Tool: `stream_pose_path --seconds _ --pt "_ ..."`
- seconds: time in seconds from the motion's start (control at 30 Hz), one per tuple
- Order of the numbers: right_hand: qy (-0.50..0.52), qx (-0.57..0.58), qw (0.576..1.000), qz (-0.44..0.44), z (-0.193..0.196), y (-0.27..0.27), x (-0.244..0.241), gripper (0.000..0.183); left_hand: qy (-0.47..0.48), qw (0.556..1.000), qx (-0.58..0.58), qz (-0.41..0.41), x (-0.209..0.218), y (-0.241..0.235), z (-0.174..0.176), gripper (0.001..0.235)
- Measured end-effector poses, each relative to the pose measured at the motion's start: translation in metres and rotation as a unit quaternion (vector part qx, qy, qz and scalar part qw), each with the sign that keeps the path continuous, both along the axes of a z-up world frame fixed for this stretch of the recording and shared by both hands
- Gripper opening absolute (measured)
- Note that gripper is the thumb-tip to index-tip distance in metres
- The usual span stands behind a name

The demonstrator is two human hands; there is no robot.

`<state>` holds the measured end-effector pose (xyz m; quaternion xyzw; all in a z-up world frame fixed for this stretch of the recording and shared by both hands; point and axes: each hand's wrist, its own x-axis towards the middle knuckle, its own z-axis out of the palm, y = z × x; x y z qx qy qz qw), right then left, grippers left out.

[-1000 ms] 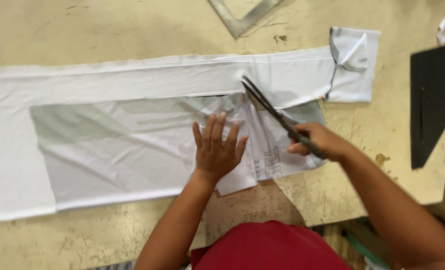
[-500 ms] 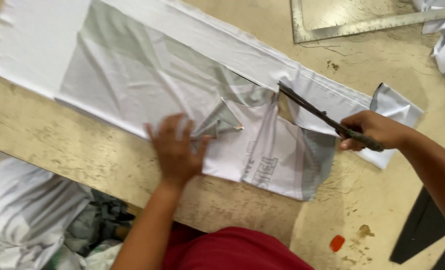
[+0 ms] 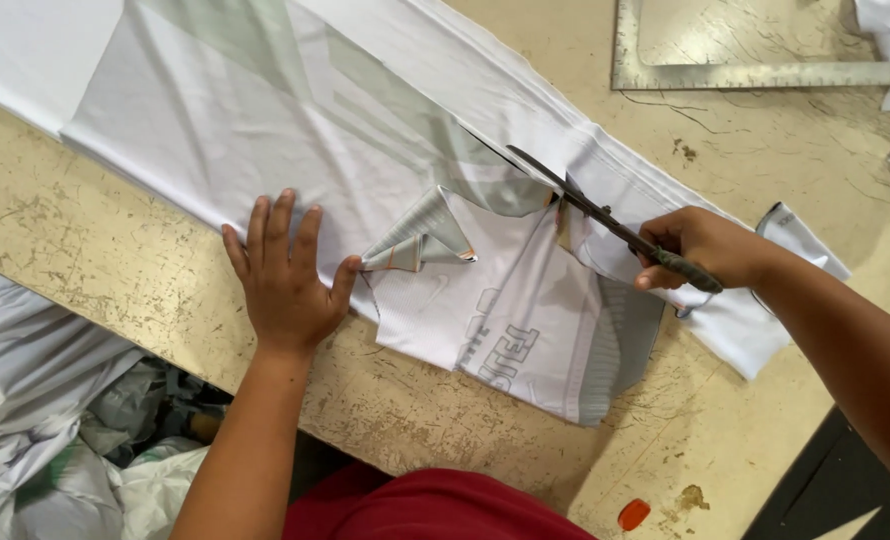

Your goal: Cutting fabric pieces along a pattern and then folding and organizing them on a workbench.

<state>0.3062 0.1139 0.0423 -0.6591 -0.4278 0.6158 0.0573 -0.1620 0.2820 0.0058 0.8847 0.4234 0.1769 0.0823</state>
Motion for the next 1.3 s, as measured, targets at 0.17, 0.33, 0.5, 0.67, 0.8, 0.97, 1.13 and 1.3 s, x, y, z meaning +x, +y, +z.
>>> stream_pose_path --seconds 0.17,0.33,0.5,0.67,0.8,0.97,1.13,1.3 --pt "-0.104 -0.042 0.994 -0.004 0.006 0.005 -0.012 0.04 -0.006 1.0 -0.005 0.011 0.0 0.0 -0.003 0.061" --pt "-0.127 -0.084 0.988 -0.001 0.029 0.023 -0.019 0.042 -0.032 0.999 -0.001 0.016 -0.007 0.009 -0.005 0.068" --pt "-0.056 -0.051 0.997 0.02 0.023 0.051 -0.031 0.039 0.116 0.985 -0.035 0.125 -0.047 0.07 -0.002 0.071" --pt "-0.064 -0.057 0.996 -0.009 0.029 0.079 -0.05 0.039 0.016 0.989 -0.05 0.141 -0.081 0.128 0.007 0.069" --pt "-0.113 -0.077 0.99 -0.026 0.025 0.079 -0.057 0.035 0.011 0.986 -0.063 0.151 -0.096 0.144 -0.004 0.073" --pt "-0.109 -0.1 0.988 -0.034 0.039 0.088 -0.058 0.037 -0.004 0.982 -0.065 0.179 -0.089 0.144 -0.004 0.074" --pt "-0.052 -0.067 0.996 0.009 0.037 0.116 -0.068 0.038 -0.029 0.985 -0.013 0.171 -0.094 0.142 -0.012 0.064" --pt "-0.085 -0.087 0.991 -0.052 0.037 0.145 -0.09 0.032 -0.026 0.984 0.008 0.175 -0.096 0.145 -0.016 0.063"
